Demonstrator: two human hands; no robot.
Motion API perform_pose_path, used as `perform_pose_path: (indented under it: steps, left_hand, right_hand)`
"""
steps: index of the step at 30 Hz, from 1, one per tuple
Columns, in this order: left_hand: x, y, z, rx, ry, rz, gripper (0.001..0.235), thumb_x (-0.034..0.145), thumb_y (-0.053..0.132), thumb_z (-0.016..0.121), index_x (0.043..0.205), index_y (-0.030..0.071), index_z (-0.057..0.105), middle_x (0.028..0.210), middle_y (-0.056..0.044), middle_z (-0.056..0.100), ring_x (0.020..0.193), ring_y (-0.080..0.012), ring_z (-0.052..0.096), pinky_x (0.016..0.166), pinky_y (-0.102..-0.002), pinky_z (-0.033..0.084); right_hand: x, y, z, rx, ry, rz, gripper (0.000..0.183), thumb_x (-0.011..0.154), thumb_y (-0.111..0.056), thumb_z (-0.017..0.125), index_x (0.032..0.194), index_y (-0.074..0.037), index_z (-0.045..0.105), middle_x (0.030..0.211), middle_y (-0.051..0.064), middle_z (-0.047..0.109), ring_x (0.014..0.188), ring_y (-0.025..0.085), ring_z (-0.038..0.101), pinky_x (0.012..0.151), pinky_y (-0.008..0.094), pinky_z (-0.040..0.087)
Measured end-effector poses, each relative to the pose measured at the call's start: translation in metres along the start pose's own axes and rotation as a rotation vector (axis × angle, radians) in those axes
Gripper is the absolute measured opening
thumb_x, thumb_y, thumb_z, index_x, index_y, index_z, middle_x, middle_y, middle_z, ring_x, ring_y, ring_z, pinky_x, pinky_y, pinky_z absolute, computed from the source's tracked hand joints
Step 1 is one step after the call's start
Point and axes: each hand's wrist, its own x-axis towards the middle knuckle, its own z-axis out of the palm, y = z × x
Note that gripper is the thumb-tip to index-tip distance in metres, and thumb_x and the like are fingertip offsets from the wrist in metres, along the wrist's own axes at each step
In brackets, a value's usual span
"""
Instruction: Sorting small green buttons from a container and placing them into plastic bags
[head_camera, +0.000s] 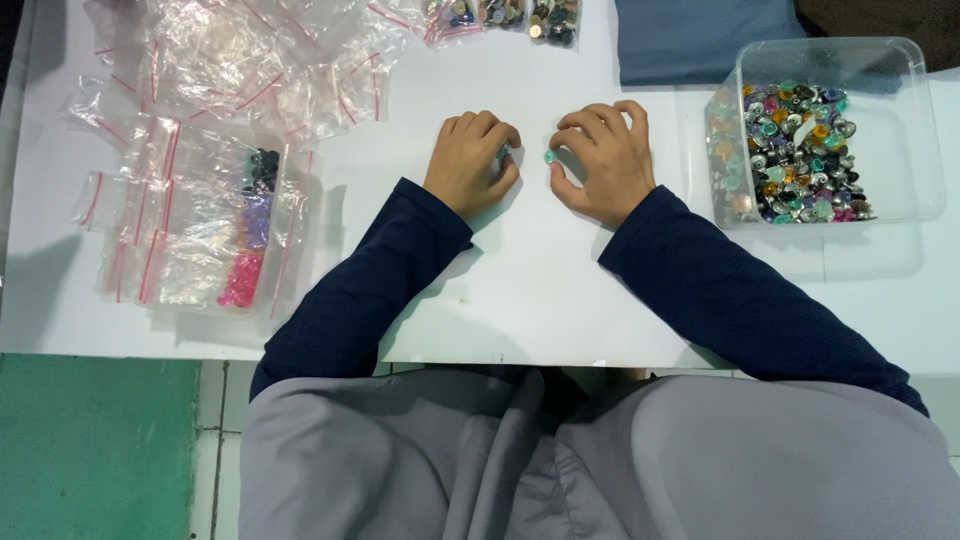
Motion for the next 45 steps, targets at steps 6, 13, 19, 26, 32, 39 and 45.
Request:
perform_pose_path:
  steps: [6, 13, 19, 26, 32, 39, 45]
  left_hand:
    - [-0.002, -0.003, 0.001, -0.035, -0.001, 0.038, 0.028, 0.080, 0.013, 0.066, 0.108, 0.018, 0.062, 0.087, 0.001, 0.055, 0.087, -0.0219, 0.060, 0.093, -0.042, 0.046]
    - [-0.001, -0.004, 0.002, -0.001, 0.004, 0.043, 0.033, 0.077, 0.018, 0.067, 0.109, 0.018, 0.061, 0.083, 0.002, 0.054, 0.084, -0.0218, 0.061, 0.092, -0.043, 0.046]
    - [-0.002, -0.004, 0.005, 0.027, 0.021, 0.074, 0.031, 0.077, 0.020, 0.065, 0.108, 0.019, 0.063, 0.081, 0.002, 0.055, 0.082, -0.0209, 0.059, 0.092, -0.041, 0.047]
    - [-0.002, -0.006, 0.006, 0.069, 0.003, 0.078, 0.032, 0.075, 0.023, 0.065, 0.107, 0.020, 0.063, 0.083, 0.003, 0.057, 0.083, -0.0202, 0.059, 0.092, -0.042, 0.047]
    - [-0.001, -0.007, 0.007, 0.081, 0.040, 0.101, 0.042, 0.075, 0.028, 0.065, 0.115, 0.019, 0.062, 0.091, -0.001, 0.056, 0.086, -0.0221, 0.058, 0.090, -0.042, 0.048]
    - [0.007, 0.023, -0.008, 0.099, 0.150, 0.178, 0.060, 0.074, 0.027, 0.068, 0.132, 0.016, 0.057, 0.121, -0.010, 0.053, 0.112, -0.0318, 0.055, 0.098, -0.045, 0.047]
    - [0.029, 0.083, 0.004, -0.001, 0.217, 0.301, 0.058, 0.076, 0.023, 0.079, 0.130, 0.018, 0.059, 0.127, -0.008, 0.059, 0.117, -0.0328, 0.059, 0.096, -0.046, 0.050]
  right_hand:
    - [0.000, -0.001, 0.002, 0.024, 0.001, -0.030, 0.014, 0.096, -0.029, 0.068, 0.106, -0.019, 0.071, 0.112, 0.001, 0.066, 0.114, 0.022, 0.054, 0.106, 0.048, 0.028]
    - [-0.001, -0.002, 0.001, 0.037, -0.044, 0.007, 0.014, 0.100, -0.030, 0.068, 0.108, -0.020, 0.072, 0.112, 0.001, 0.067, 0.116, 0.022, 0.054, 0.107, 0.047, 0.028]
    - [-0.004, 0.001, 0.007, 0.044, -0.038, 0.011, 0.016, 0.103, -0.033, 0.065, 0.111, -0.021, 0.071, 0.113, 0.000, 0.066, 0.116, 0.021, 0.054, 0.108, 0.049, 0.028]
    - [-0.006, 0.003, 0.006, 0.038, -0.064, 0.045, 0.023, 0.102, -0.034, 0.065, 0.117, -0.018, 0.070, 0.112, 0.002, 0.066, 0.115, 0.022, 0.054, 0.109, 0.049, 0.027]
    - [-0.018, -0.005, -0.014, 0.078, -0.101, 0.170, 0.037, 0.101, -0.035, 0.067, 0.131, -0.014, 0.062, 0.128, 0.009, 0.061, 0.127, 0.029, 0.050, 0.112, 0.056, 0.020]
    - [-0.044, -0.027, -0.077, 0.255, -0.073, 0.208, 0.043, 0.099, -0.026, 0.069, 0.136, -0.007, 0.057, 0.141, 0.018, 0.055, 0.133, 0.040, 0.051, 0.114, 0.056, 0.030]
    - [-0.048, -0.014, -0.152, 0.158, 0.073, 0.126, 0.039, 0.092, -0.012, 0.077, 0.127, 0.001, 0.065, 0.135, 0.025, 0.057, 0.126, 0.048, 0.053, 0.108, 0.058, 0.039]
